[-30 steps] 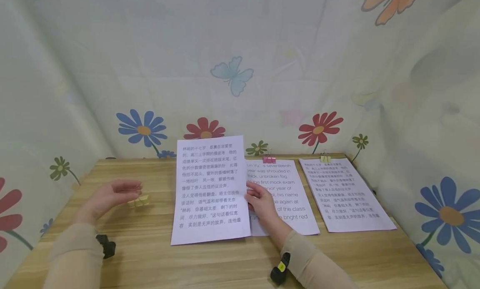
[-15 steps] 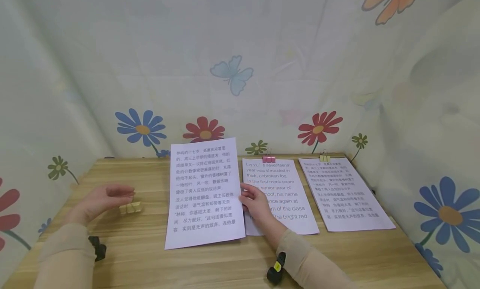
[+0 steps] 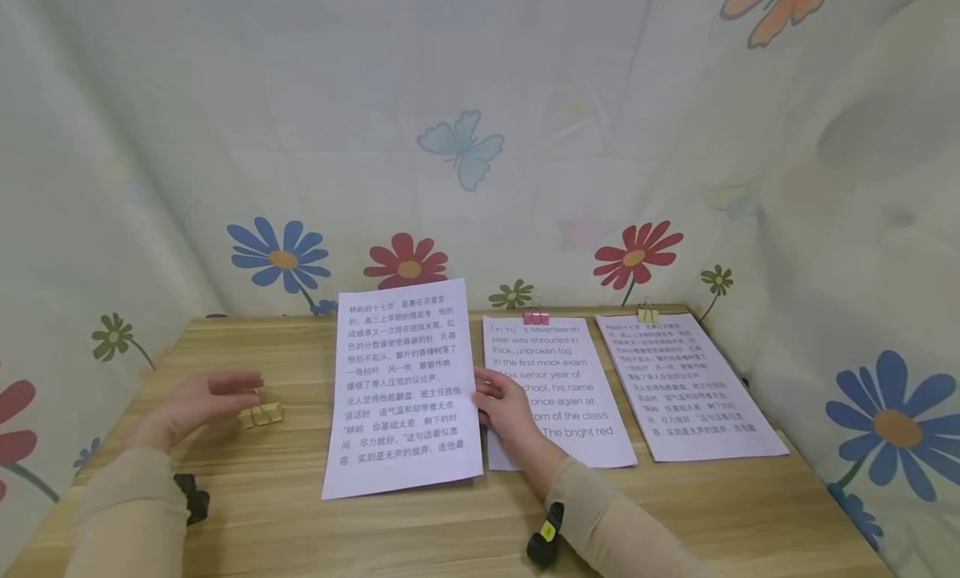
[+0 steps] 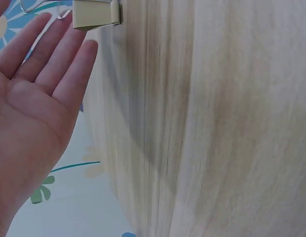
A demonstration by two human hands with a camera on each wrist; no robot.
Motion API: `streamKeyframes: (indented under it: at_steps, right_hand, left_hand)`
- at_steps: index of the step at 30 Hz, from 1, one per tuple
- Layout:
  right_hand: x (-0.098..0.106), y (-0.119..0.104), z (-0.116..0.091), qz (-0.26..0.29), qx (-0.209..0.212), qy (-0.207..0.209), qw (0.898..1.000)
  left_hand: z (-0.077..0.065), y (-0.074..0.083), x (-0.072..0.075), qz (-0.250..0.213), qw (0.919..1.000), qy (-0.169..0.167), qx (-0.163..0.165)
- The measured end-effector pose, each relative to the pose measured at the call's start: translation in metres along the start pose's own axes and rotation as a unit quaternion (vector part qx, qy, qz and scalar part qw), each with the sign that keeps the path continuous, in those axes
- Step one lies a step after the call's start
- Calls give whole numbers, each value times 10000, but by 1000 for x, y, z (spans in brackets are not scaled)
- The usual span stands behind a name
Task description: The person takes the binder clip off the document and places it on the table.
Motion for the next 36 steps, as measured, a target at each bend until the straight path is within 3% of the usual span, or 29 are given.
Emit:
streamKeyframes:
  at_steps: [8,17,23,31,36]
  right_hand:
    - [-1,2,3,-91,-120,43,9999]
    - [-4,5,4,-95,-344,76,9993]
    - [-5,5,5,-148,-466,117,9987]
    - [-5,8,8,-231,-569,99,9981]
    - [-6,9,9,-296,-638,19,9975]
  left_hand:
    - [-4,7,8,-100,9997,210,2]
    - [1,21,10,-527,9959,463,-565]
    - [2,30,10,-503,9936,744,-678]
    - [0,51,6,-437,9892,1073,-901]
    - [2,71,-2,-364,9870,1043,-1167]
Point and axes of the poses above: each hand's wrist, its own z-axis towards the middle knuckle, its own x-axis out of the back of the hand, y = z × x, the point moved 8 cm from there along z, towards the middle knuckle, and after that the axes turned 8 degrees about -y, right-handed, at the moved point
